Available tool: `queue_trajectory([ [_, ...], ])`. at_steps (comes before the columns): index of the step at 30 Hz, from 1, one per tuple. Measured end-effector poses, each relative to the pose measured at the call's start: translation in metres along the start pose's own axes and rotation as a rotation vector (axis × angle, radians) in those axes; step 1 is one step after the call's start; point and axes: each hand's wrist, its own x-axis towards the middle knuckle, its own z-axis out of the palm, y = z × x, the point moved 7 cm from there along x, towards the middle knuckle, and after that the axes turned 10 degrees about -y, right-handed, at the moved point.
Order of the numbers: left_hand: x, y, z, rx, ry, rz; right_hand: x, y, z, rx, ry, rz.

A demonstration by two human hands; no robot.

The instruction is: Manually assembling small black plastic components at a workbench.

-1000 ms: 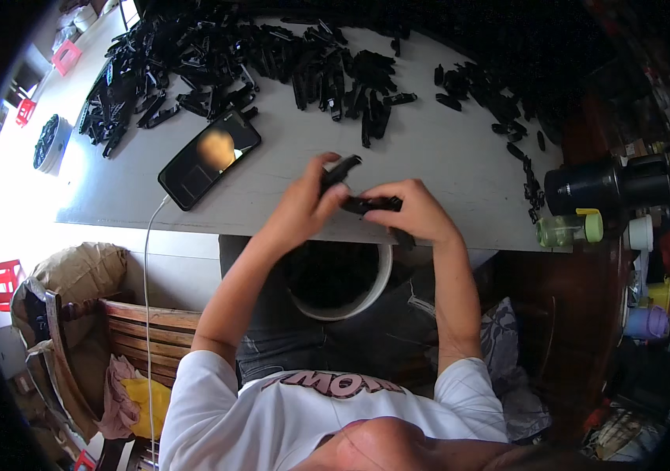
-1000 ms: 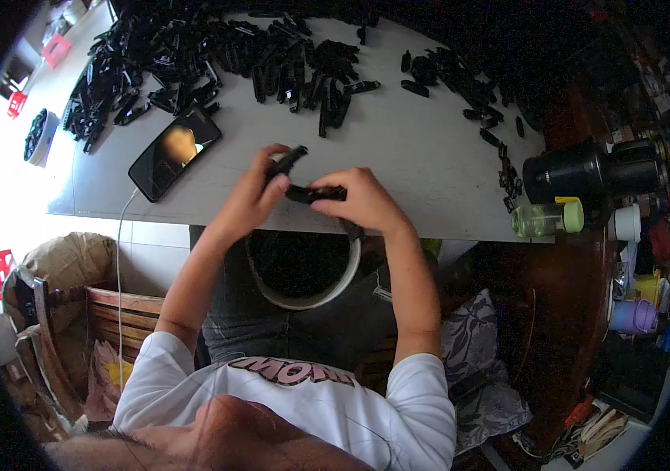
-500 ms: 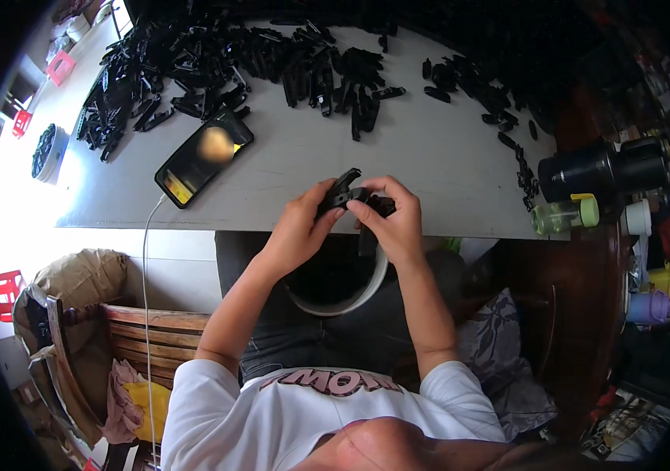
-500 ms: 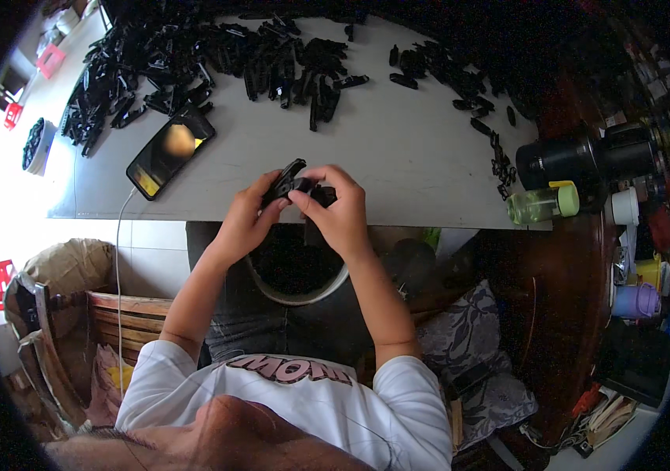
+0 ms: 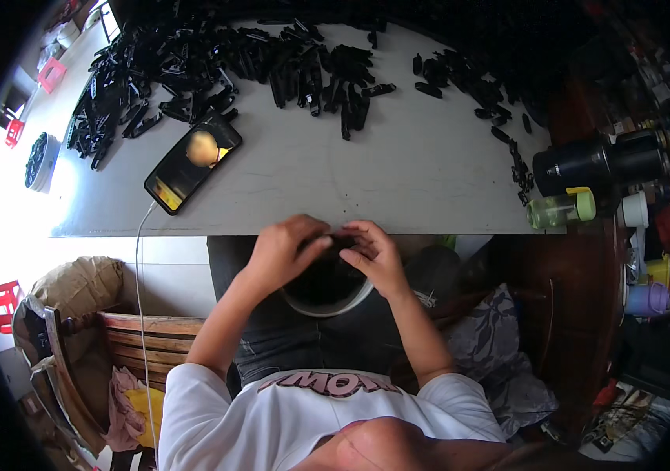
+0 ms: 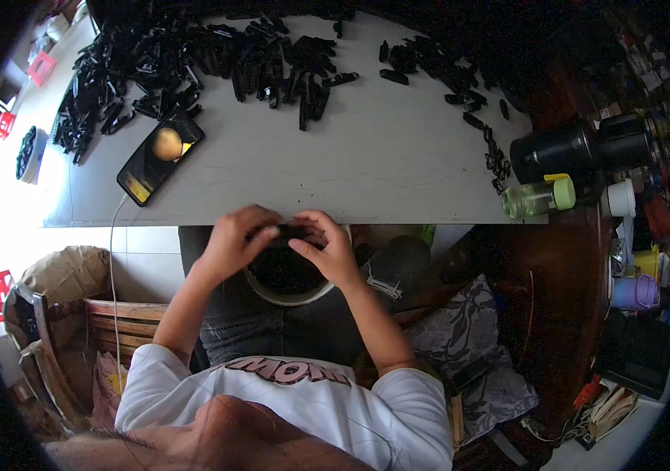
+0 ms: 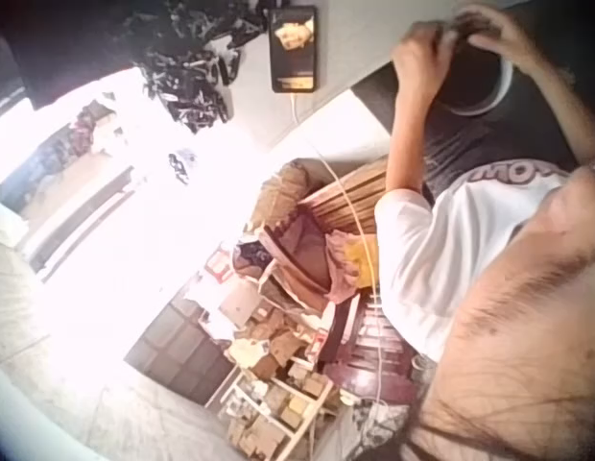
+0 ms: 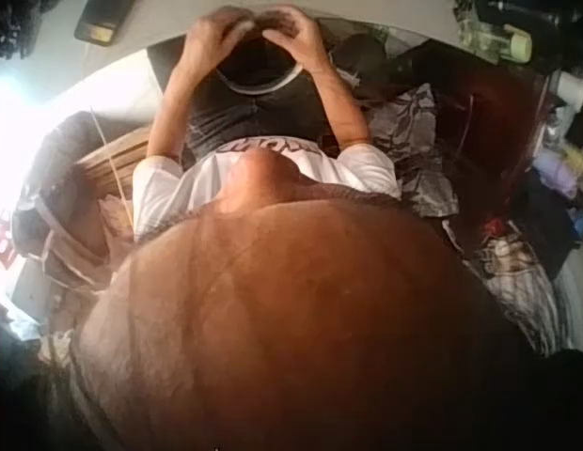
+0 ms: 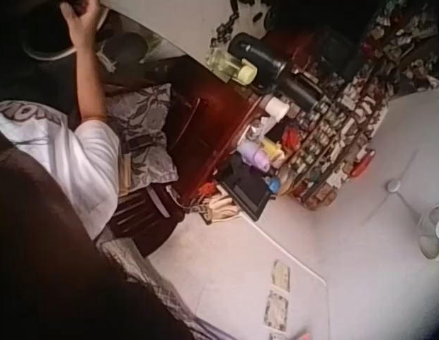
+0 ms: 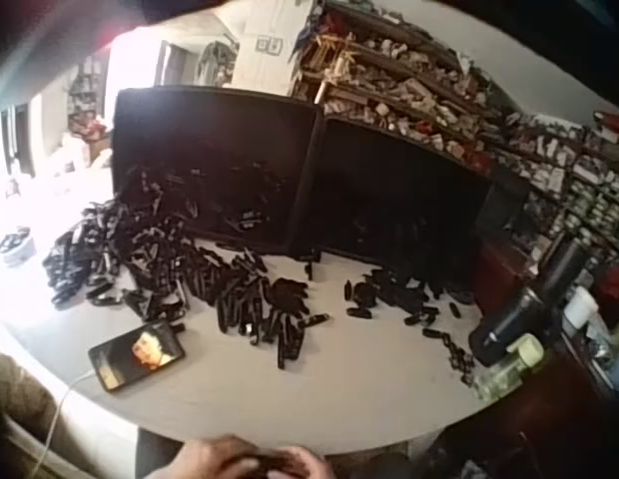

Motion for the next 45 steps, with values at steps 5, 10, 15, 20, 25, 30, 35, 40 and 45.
queue_trajectory([
  [5,0.052,-0.022,-0.020,0.090,0.228,0.004,0.029,-0.041,-0.038,-0.179,0.204,-0.098],
  [10,0.117,-0.031,-0.009,0.173,0.290,0.017,0.086,-0.051,-0.106,-0.400,0.389,-0.218],
  [15,0.130,-0.061,-0.005,0.262,0.219,-0.183,0.122,-0.067,-0.160,-0.756,0.511,-0.171],
  [20,0.131,-0.060,-0.011,0.242,0.219,-0.190,0.178,-0.096,-0.211,-1.179,0.627,-0.286],
  [25,0.131,-0.061,-0.012,0.151,0.244,-0.167,0.239,-0.100,-0.253,-1.417,0.719,0.034],
  [30,0.132,-0.063,-0.010,0.164,0.220,-0.191,0.268,-0.084,-0.274,-1.429,0.621,0.367],
  [35,0.133,-0.057,-0.013,0.223,0.242,-0.156,0.294,-0.079,-0.214,-1.422,0.402,0.179],
  [40,0.135,-0.049,-0.014,0.244,0.162,-0.179,0.292,-0.072,-0.146,-1.485,0.266,-0.038],
  [45,0.130,-0.051,-0.008,0.353,0.181,-0.149,0.266,-0.065,-0.115,-1.457,0.251,-0.078],
])
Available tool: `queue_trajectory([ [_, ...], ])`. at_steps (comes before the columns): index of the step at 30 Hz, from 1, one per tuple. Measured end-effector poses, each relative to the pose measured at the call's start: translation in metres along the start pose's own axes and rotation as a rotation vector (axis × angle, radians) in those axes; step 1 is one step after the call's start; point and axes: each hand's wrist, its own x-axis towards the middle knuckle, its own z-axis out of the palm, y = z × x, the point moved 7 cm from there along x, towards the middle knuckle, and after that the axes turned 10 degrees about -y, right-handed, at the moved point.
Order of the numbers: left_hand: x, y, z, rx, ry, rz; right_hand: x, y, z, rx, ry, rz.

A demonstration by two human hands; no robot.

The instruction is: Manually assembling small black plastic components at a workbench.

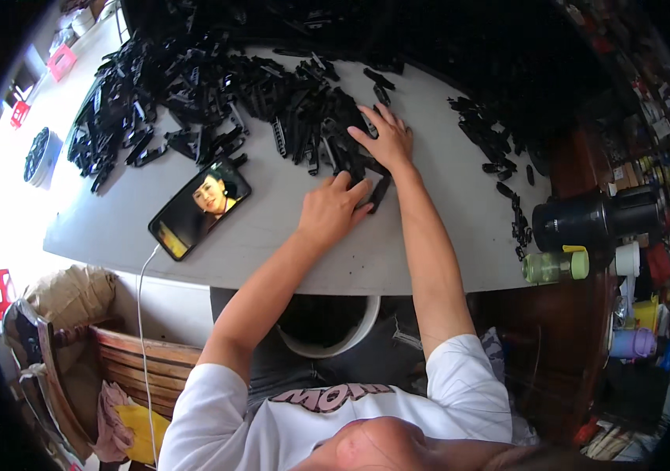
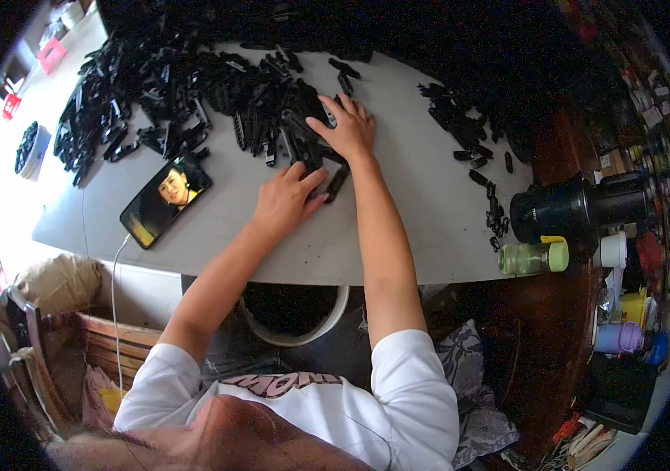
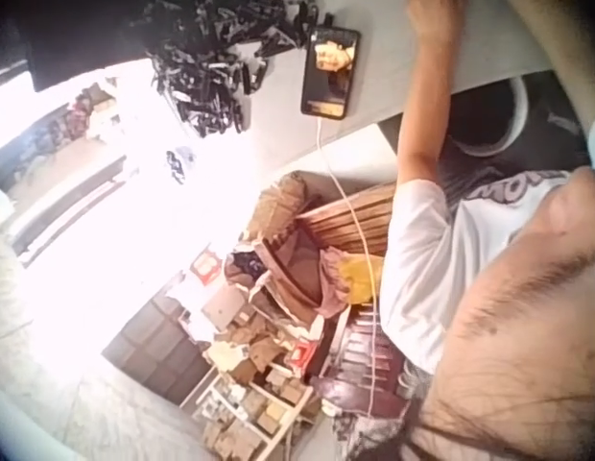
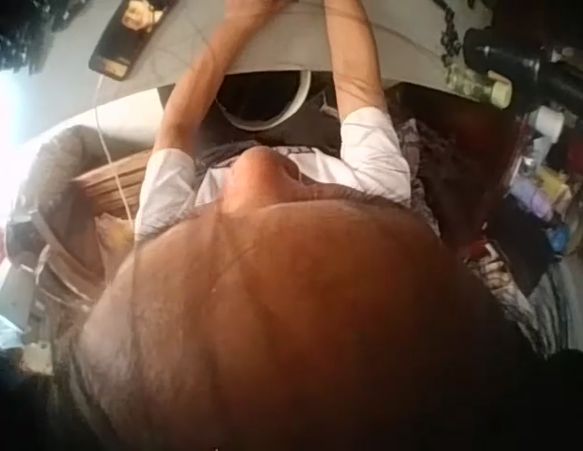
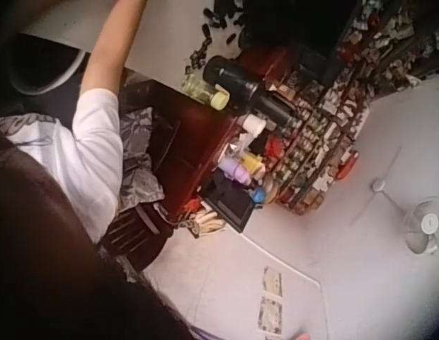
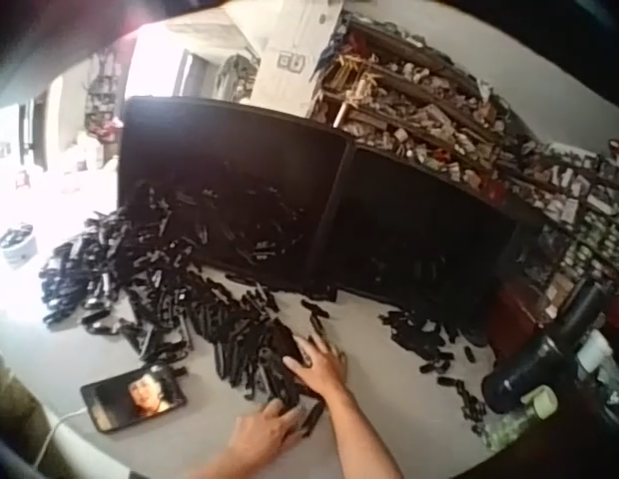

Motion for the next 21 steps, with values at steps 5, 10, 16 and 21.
queue_trajectory([
  [5,-0.018,0.009,0.000,0.015,0.041,0.050,-0.049,-0.008,-0.004,-0.018,0.037,0.045],
  [10,-0.064,0.011,-0.014,0.035,0.018,0.055,-0.110,-0.020,-0.009,-0.062,0.084,0.188],
  [16,-0.101,-0.006,-0.033,0.052,-0.076,-0.005,-0.144,-0.033,-0.003,0.106,0.168,0.262],
  [21,-0.119,-0.029,-0.050,-0.187,0.087,-0.120,-0.182,-0.016,-0.074,0.456,0.501,0.050],
])
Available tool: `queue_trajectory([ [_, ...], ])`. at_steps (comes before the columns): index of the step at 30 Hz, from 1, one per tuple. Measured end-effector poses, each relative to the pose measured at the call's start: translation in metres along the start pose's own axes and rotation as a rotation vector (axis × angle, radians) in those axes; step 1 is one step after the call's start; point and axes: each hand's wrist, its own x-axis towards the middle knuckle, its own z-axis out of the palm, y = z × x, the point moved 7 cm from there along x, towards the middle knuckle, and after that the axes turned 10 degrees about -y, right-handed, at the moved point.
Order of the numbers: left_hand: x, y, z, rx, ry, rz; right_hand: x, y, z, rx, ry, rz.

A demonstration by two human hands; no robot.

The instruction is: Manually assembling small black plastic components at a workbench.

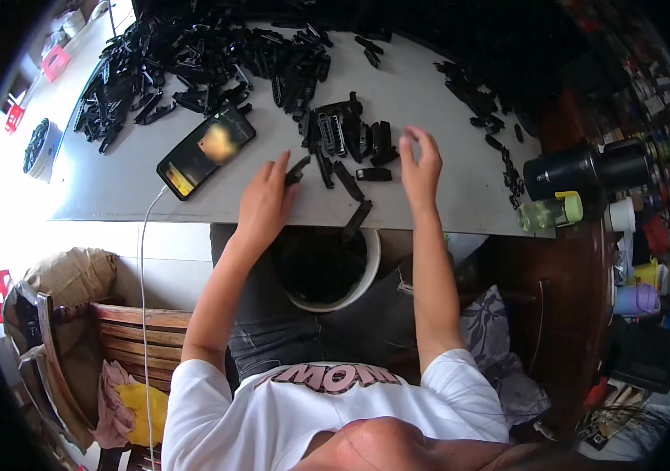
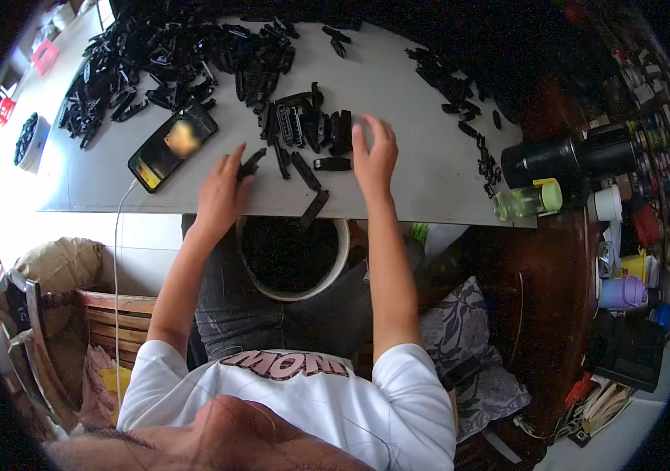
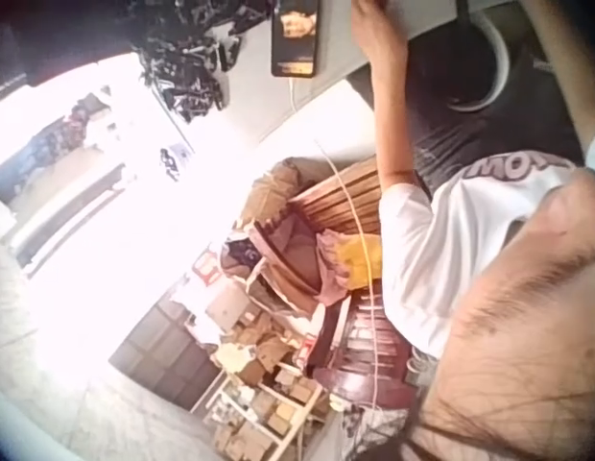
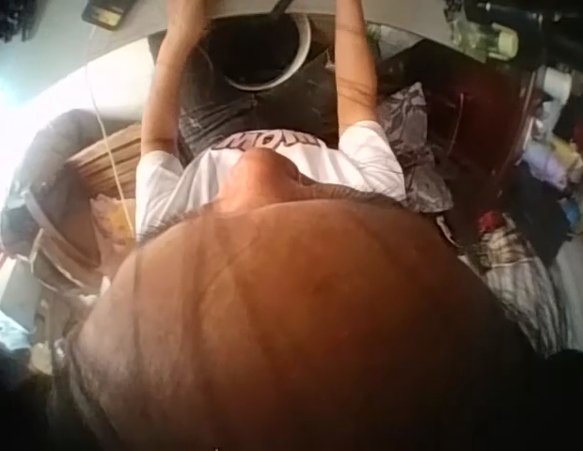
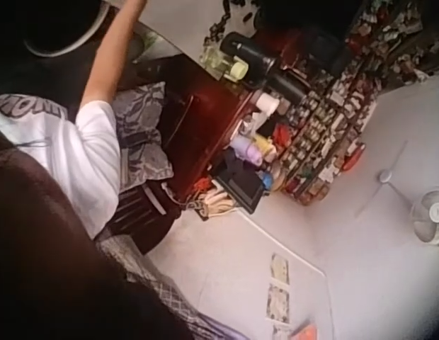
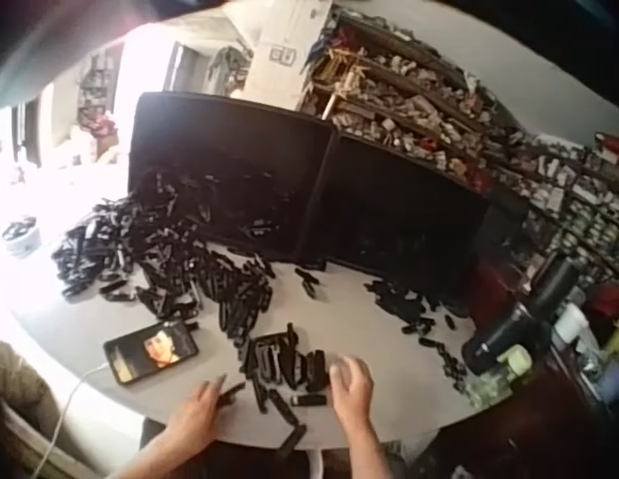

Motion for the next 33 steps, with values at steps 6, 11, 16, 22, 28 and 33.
queue_trajectory([
  [6,-0.025,-0.016,0.029,-0.864,-0.052,-0.113,-0.041,-0.033,0.029,-0.369,-0.484,-0.229],
  [11,-0.035,0.013,0.034,-1.219,-0.261,-0.159,-0.038,-0.052,0.030,-0.468,-0.445,-0.346],
  [16,-0.045,0.025,0.037,-1.030,-0.233,-0.137,-0.067,-0.065,0.007,0.669,-0.277,0.119],
  [22,-0.058,0.029,0.055,-1.198,-0.315,-0.196,-0.133,-0.073,0.035,1.177,-0.538,0.469],
  [28,-0.065,0.039,0.056,-1.384,-0.333,-0.285,-0.141,-0.075,0.018,1.106,-0.456,0.416],
  [33,-0.064,0.066,0.040,-0.748,-0.345,-0.006,-0.135,-0.082,0.014,0.617,-0.479,0.180],
])
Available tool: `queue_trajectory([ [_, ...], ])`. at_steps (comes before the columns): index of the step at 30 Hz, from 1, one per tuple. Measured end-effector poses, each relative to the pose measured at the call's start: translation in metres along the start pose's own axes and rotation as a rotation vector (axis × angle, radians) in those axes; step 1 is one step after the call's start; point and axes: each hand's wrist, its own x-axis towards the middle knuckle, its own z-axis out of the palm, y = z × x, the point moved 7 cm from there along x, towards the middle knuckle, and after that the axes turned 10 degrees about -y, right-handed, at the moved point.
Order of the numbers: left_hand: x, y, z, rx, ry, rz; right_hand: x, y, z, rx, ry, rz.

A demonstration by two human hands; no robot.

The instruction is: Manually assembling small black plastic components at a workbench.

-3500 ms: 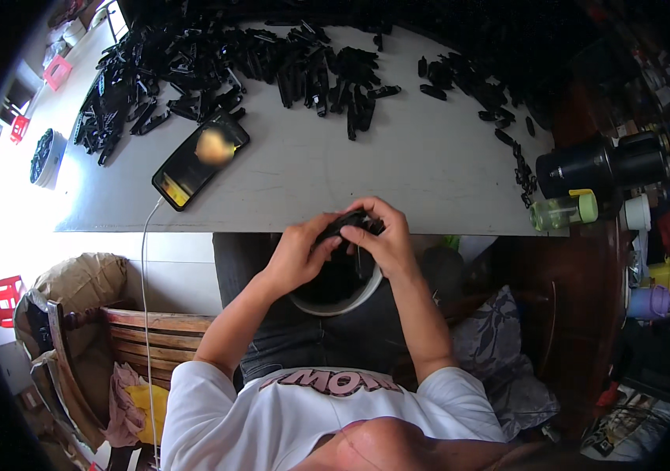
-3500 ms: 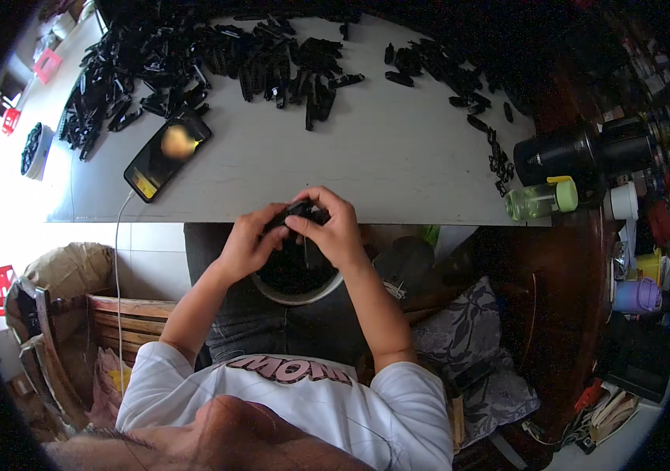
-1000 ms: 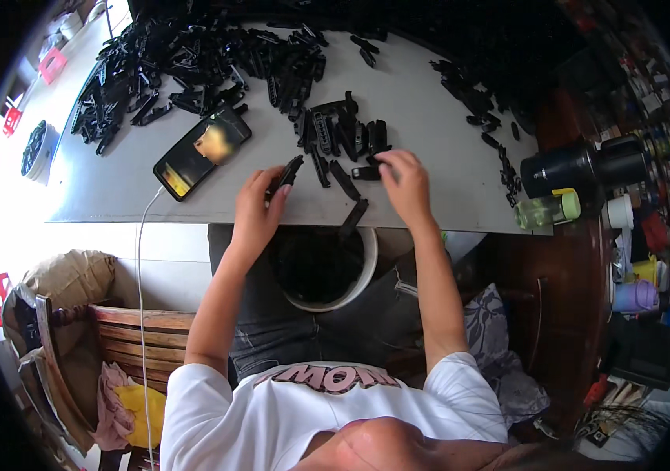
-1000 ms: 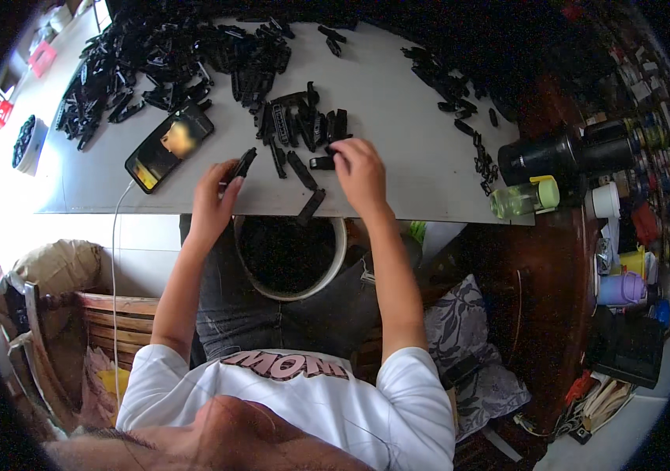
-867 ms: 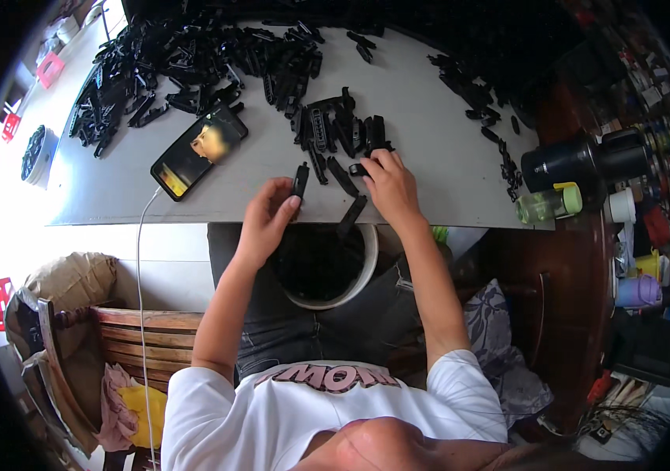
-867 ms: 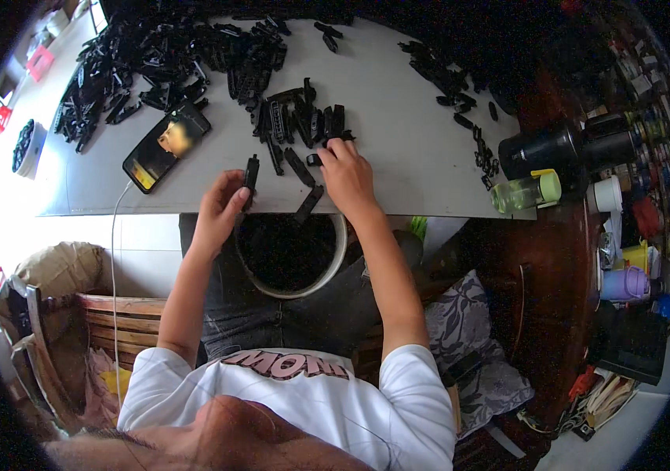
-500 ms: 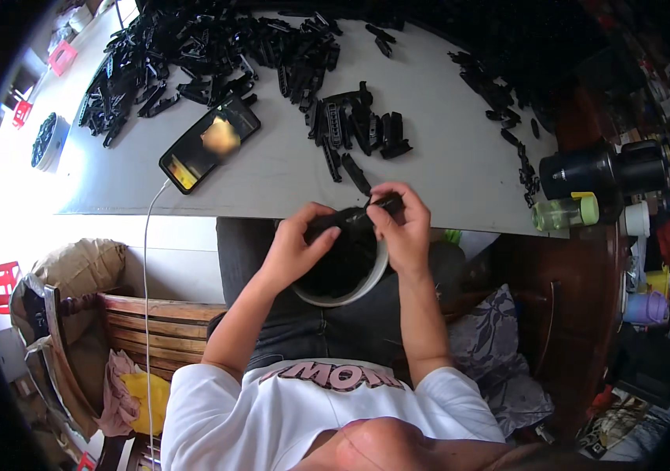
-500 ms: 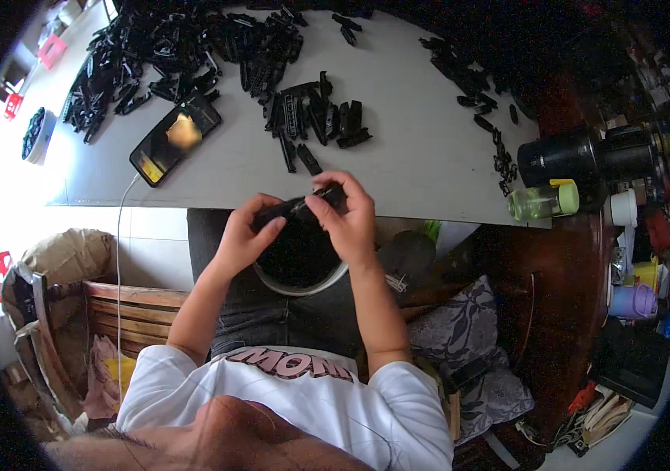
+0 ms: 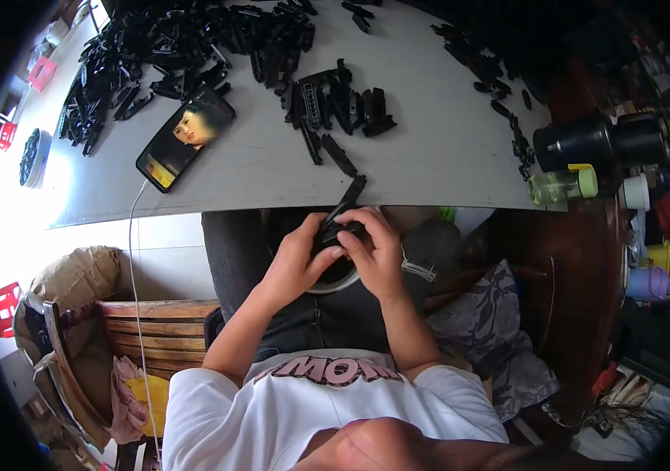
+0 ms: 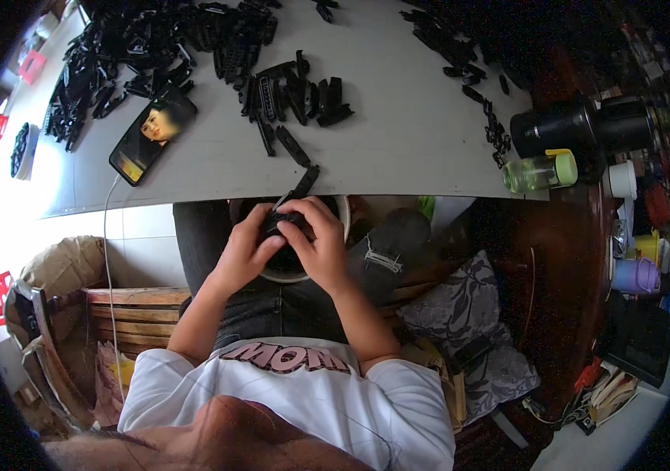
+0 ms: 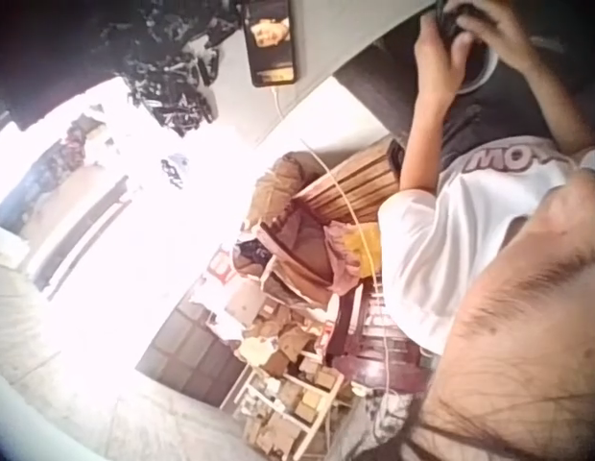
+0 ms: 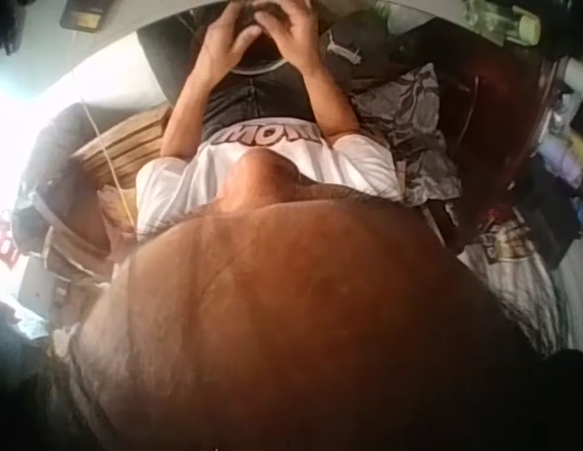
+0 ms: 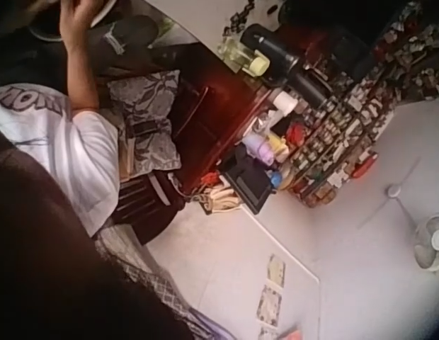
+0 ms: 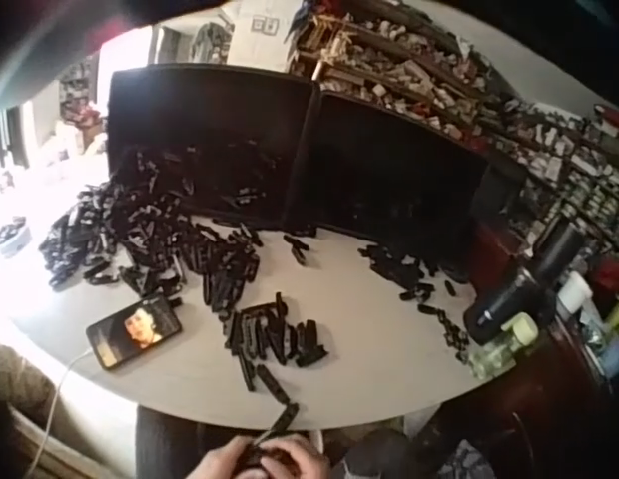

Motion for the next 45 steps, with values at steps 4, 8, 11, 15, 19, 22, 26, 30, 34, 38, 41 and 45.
queue_trajectory([
  [4,-0.005,-0.003,0.014,-0.032,-0.098,-0.022,-0.022,0.007,-0.004,0.224,0.092,-0.018],
  [8,-0.012,-0.002,0.034,-0.230,-0.280,-0.098,-0.043,0.027,-0.010,0.379,0.181,0.012],
  [11,-0.011,-0.008,0.041,-0.104,-0.285,-0.071,-0.052,0.048,0.008,0.788,0.014,0.196],
  [15,-0.007,-0.006,0.049,-0.200,-0.322,-0.198,-0.052,0.042,0.008,0.834,0.113,0.066],
  [19,-0.006,0.000,0.040,0.035,-0.134,0.053,-0.059,0.033,-0.010,0.327,0.367,-0.037],
  [22,-0.009,-0.002,0.039,0.092,-0.113,0.028,-0.058,0.032,-0.012,-0.008,0.209,-0.024],
  [26,-0.013,-0.004,0.037,0.162,-0.114,-0.004,-0.054,0.025,-0.012,0.115,0.227,-0.027],
  [30,-0.012,-0.003,0.041,0.127,-0.149,-0.001,-0.055,0.020,-0.018,0.075,0.233,-0.097],
  [34,-0.012,-0.005,0.047,-0.222,-0.250,-0.200,-0.048,0.026,-0.008,0.530,0.264,0.030],
  [38,-0.010,-0.002,0.047,0.071,-0.238,0.048,-0.049,0.037,0.000,0.756,0.181,0.039],
  [41,-0.001,0.009,0.032,0.196,-0.098,0.083,-0.033,0.046,-0.008,0.745,0.131,0.054],
  [45,0.033,0.011,0.003,0.678,-0.047,0.238,0.014,0.042,-0.061,0.325,0.316,0.016],
])
